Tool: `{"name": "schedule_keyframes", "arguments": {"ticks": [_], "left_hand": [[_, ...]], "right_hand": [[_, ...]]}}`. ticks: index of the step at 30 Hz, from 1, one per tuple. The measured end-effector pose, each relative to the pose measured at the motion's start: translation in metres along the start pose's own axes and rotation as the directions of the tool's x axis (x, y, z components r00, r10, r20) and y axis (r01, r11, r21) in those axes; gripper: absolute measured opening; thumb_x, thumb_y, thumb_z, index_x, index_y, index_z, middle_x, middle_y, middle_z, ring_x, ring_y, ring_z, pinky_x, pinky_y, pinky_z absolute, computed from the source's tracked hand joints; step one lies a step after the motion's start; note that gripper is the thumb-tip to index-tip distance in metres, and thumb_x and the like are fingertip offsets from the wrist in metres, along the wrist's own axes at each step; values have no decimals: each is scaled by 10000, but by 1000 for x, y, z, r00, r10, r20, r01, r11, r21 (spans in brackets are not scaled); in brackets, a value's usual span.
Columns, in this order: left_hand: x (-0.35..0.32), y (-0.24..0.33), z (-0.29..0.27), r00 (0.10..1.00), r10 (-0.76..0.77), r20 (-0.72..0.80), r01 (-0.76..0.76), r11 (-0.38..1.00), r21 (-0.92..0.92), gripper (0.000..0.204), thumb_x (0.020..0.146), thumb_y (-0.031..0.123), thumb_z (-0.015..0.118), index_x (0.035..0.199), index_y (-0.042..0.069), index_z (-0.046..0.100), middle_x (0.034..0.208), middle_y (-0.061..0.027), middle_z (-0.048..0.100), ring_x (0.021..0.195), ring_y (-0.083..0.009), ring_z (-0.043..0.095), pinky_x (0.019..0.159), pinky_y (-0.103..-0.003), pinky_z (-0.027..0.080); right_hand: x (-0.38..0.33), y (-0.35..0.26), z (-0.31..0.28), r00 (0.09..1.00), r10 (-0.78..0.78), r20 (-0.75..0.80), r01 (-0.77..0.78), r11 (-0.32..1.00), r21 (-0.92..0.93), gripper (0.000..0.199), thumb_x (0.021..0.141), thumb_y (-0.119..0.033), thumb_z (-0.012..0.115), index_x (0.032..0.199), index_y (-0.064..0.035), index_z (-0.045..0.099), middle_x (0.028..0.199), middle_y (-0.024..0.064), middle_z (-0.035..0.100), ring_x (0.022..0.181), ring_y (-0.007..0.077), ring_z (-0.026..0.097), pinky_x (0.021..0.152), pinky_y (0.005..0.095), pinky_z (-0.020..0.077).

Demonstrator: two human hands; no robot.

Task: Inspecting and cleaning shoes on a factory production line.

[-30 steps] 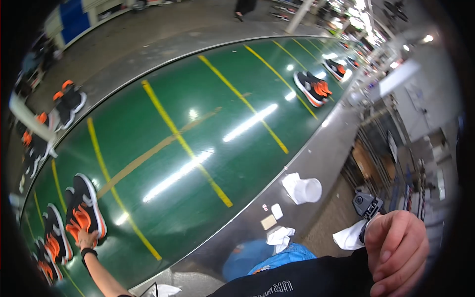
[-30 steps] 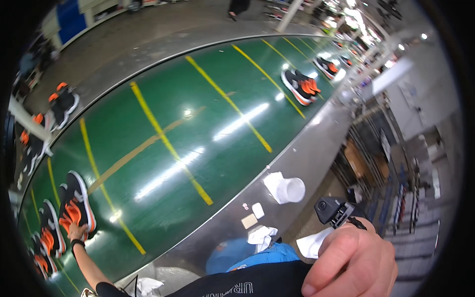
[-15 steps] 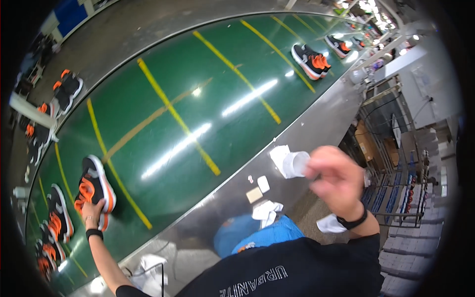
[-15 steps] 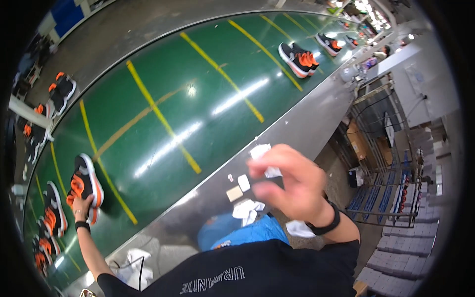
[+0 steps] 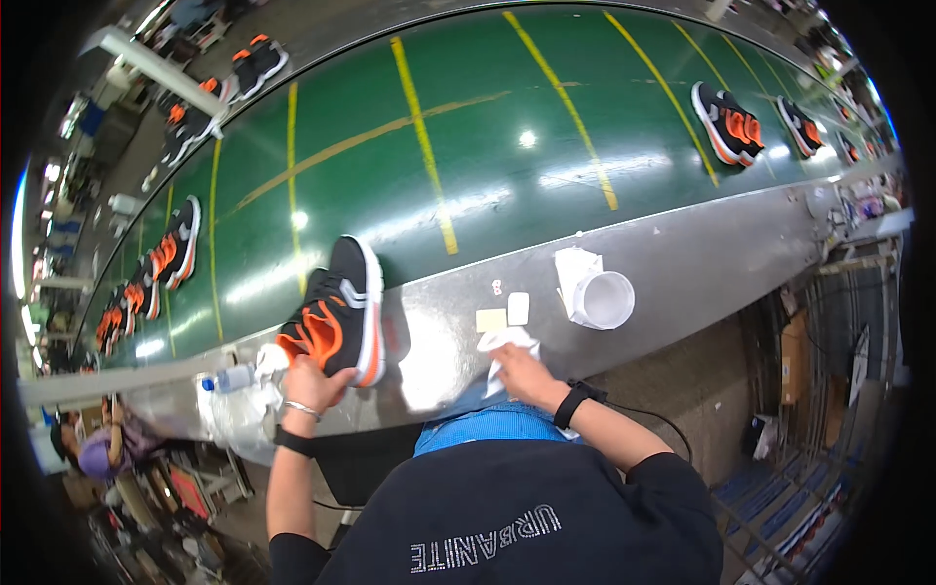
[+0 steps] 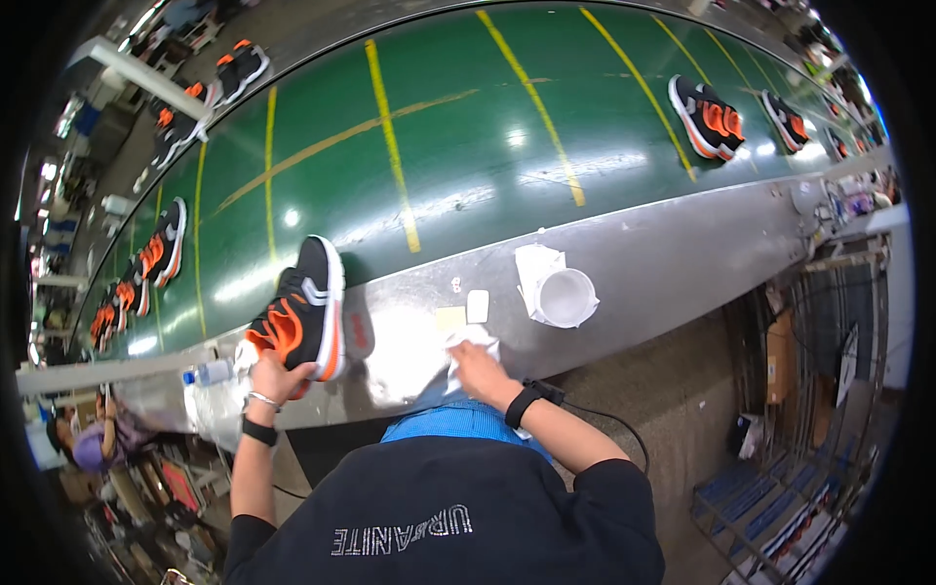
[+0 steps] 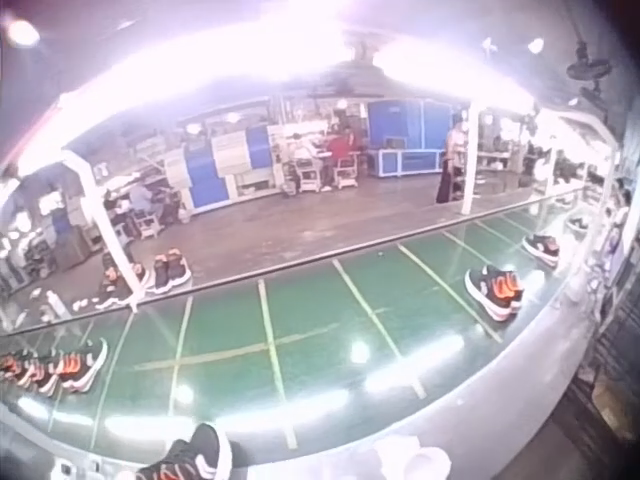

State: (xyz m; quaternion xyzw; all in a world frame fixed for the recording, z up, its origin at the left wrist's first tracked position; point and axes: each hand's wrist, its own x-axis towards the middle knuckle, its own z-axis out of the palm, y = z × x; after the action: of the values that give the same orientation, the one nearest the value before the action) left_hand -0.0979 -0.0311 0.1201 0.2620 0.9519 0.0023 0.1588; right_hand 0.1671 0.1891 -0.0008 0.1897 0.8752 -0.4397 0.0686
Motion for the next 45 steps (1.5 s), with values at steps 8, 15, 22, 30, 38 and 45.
{"name": "schedule_keyframes", "arguments": {"ticks": [8,15,22,30,38,45], "left_hand": [[-79,59,75,997,70,-42,-70,997,-18,439,641,423,682,830,29,646,778,-182,545,773,-309,532,681,-377,447],[-101,39,61,976,70,-209,-172,832,-527,565,693,258,684,1138,8,439,1013,-207,487,934,-341,491,810,-384,409],[-47,-45,124,984,-68,165,178,286,-942,607,692,92,624,1217,-53,356,1067,-169,516,921,-260,545,808,-326,446],[-55,-56,112,905,136,404,424,-386,-819,345,763,-24,431,1102,-20,494,1029,-138,576,920,-240,585,826,-328,476],[-44,-36,115,876,358,322,478,-563,-674,375,814,19,442,1189,2,436,1160,-133,513,1042,-221,527,894,-311,440],[-41,-26,107,875,254,412,482,-528,-699,345,815,21,447,1158,0,467,1128,-133,535,1007,-213,547,864,-301,461]], "right_hand": [[-14,-8,-49,953,-52,-298,8,989,-148,291,708,-51,600,989,-6,540,961,146,505,900,311,506,803,361,421],[13,-64,1,978,-34,-205,105,933,343,368,724,-125,640,1049,-3,516,960,143,510,880,253,536,705,319,464],[81,-72,78,955,256,-146,-174,889,423,697,669,-189,654,1256,21,340,1098,214,488,970,272,527,808,342,445],[38,-85,25,935,252,249,-318,286,904,380,738,-47,493,1115,-3,470,1009,84,553,891,188,568,778,291,467],[26,-77,-2,914,233,333,-361,90,928,383,786,-83,463,1162,-22,432,1074,107,545,937,197,571,814,291,477],[27,-73,-8,940,155,303,-322,113,940,419,799,-116,475,1205,-33,407,1129,102,525,993,197,551,846,293,461]]}}
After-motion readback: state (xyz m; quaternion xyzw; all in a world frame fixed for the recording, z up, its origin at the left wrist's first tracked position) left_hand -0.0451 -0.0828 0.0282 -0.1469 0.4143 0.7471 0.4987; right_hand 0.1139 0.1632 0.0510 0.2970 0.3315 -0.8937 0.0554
